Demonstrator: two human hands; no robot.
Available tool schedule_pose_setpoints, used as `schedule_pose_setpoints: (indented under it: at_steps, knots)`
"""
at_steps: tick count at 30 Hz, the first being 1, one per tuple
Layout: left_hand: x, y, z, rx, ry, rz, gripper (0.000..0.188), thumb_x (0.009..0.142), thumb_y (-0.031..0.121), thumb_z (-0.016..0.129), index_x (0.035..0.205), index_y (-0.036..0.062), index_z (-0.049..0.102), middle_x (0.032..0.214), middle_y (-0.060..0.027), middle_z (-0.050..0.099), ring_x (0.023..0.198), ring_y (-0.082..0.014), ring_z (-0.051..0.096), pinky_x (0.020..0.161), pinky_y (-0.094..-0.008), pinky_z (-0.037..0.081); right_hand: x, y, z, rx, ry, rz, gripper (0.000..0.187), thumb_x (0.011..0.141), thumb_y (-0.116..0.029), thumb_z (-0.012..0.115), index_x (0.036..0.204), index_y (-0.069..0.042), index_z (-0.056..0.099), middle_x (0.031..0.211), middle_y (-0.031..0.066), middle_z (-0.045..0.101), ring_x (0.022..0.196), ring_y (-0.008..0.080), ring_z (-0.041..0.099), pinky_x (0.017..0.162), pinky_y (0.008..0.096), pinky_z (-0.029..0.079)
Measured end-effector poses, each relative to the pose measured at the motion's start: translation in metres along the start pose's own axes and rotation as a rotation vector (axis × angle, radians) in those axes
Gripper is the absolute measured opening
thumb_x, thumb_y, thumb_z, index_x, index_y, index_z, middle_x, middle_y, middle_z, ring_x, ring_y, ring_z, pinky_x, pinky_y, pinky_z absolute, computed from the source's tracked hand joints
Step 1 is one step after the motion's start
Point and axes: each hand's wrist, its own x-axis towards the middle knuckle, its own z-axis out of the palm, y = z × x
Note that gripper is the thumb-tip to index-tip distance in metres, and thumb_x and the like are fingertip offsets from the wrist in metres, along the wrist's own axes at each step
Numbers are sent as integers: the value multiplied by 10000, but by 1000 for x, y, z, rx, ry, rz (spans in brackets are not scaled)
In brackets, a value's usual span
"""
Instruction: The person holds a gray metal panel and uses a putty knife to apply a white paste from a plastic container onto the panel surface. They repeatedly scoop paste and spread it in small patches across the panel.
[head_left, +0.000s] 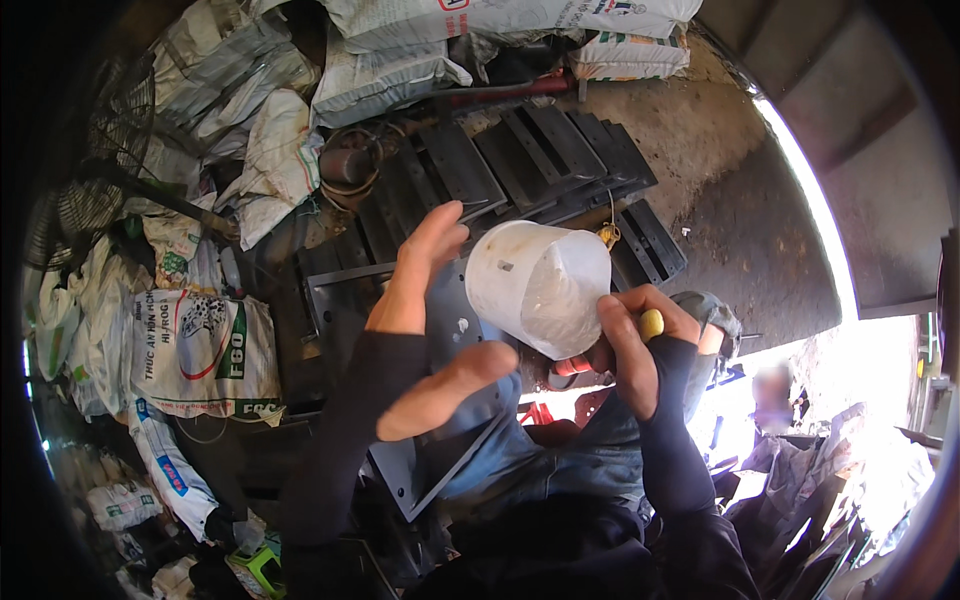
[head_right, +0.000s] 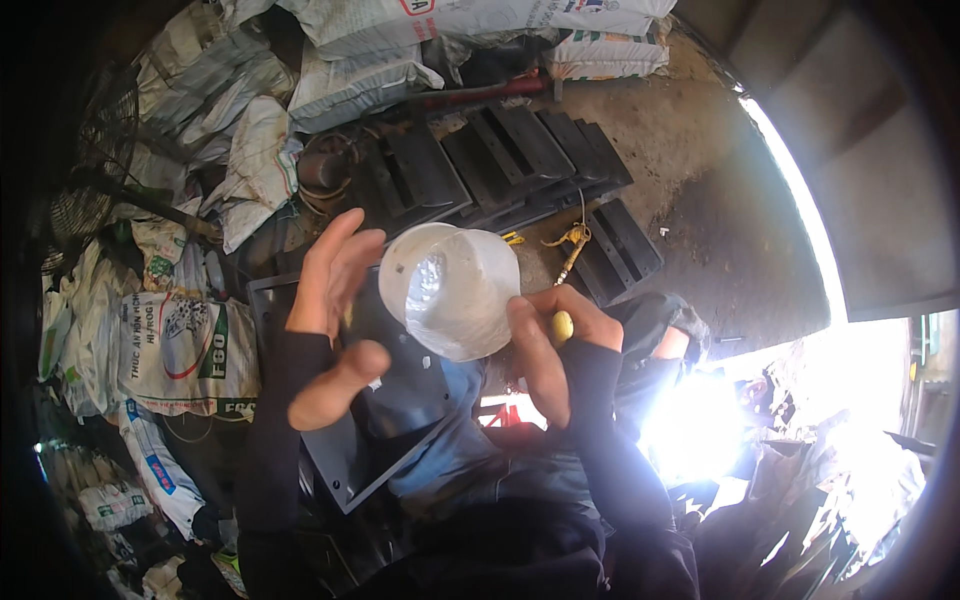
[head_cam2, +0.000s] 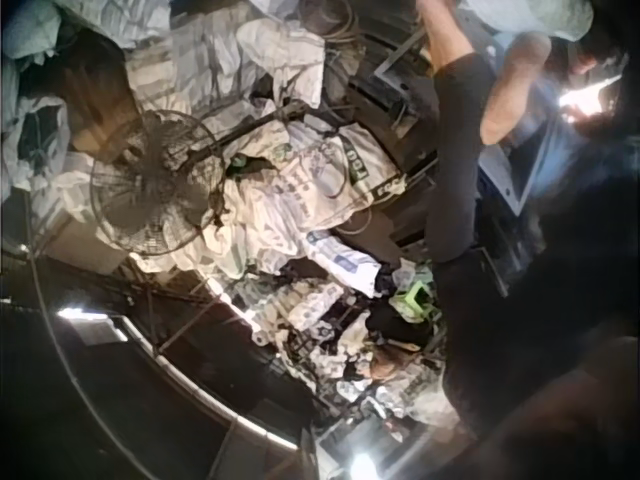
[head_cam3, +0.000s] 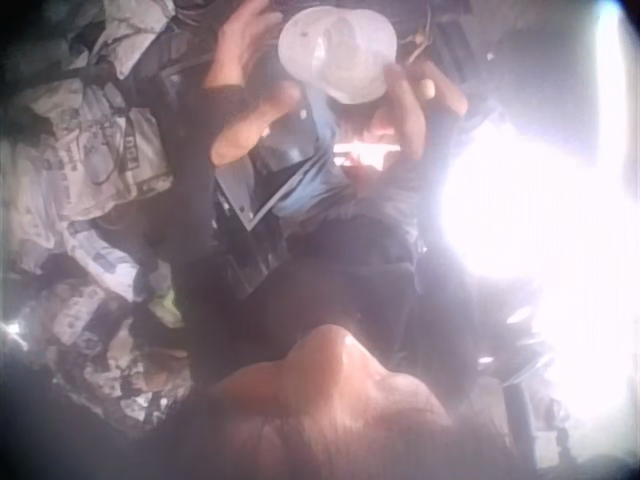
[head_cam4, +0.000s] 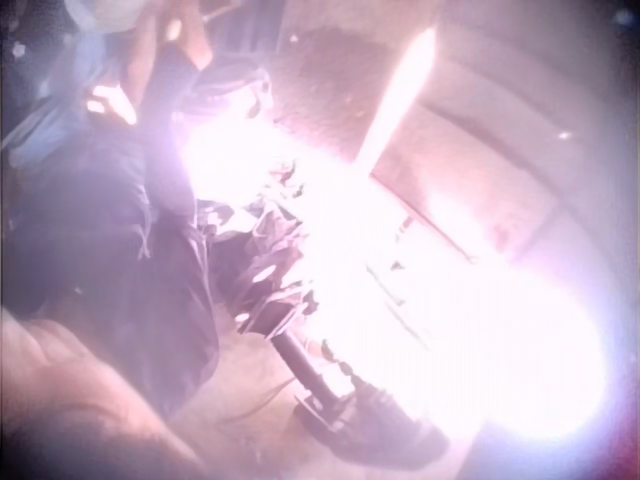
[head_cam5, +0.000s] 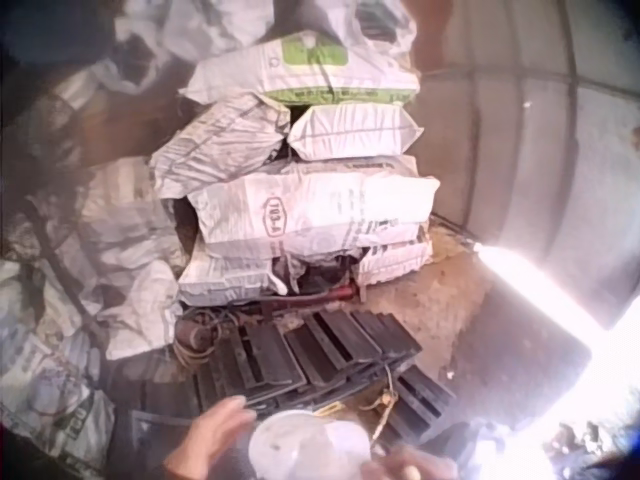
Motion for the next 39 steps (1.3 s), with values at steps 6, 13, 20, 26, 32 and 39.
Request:
schedule_pose_setpoints:
  at_steps: [6,13,20,26,32,39]
  knots:
    - [8,1,-19,-507,-218,-184,1040,848,625,670,1552,45,170,1428,-134,452,1302,-250,461,1074,-360,353,-25,-21,18,172,-111,6,205,939,-152,643,839,27,631,584,30,597,523,78,564,500,243,409]
    - [9,5,-18,-941,-139,-401,731,979,570,480,1442,10,403,1287,-123,593,1176,-210,579,1007,-354,450,-35,-26,18,29,-238,-105,172,945,-138,635,856,9,638,612,45,618,509,75,542,497,233,401]
    - [10,9,-21,-1103,12,-494,546,1007,428,487,1291,-35,546,1173,-158,657,1062,-243,647,976,-358,486,-8,-26,-22,726,0,-87,643,1031,-571,339,1068,16,597,897,168,680,726,192,640,656,320,544]
    - [5,-27,-47,-586,456,-392,649,1003,521,427,1323,-33,536,1179,-294,639,950,-398,684,841,-462,578,6,5,-113,664,-70,-101,727,1022,-628,241,1039,14,582,866,166,673,650,185,619,622,271,506]
    - [27,-68,-127,-990,-596,-599,799,986,570,436,1558,90,152,1532,-261,296,1250,-462,494,918,-649,480,-64,84,-267,-173,661,-211,382,1063,-332,453,1075,27,586,1011,176,650,781,202,648,731,297,543]
    - [57,-88,-160,-1057,-592,-1024,711,1005,471,466,1583,244,120,1625,-153,159,1383,-526,302,1010,-760,294,-148,254,-341,-508,761,144,261,1002,-220,534,1090,7,626,1070,128,648,899,181,626,821,295,508]
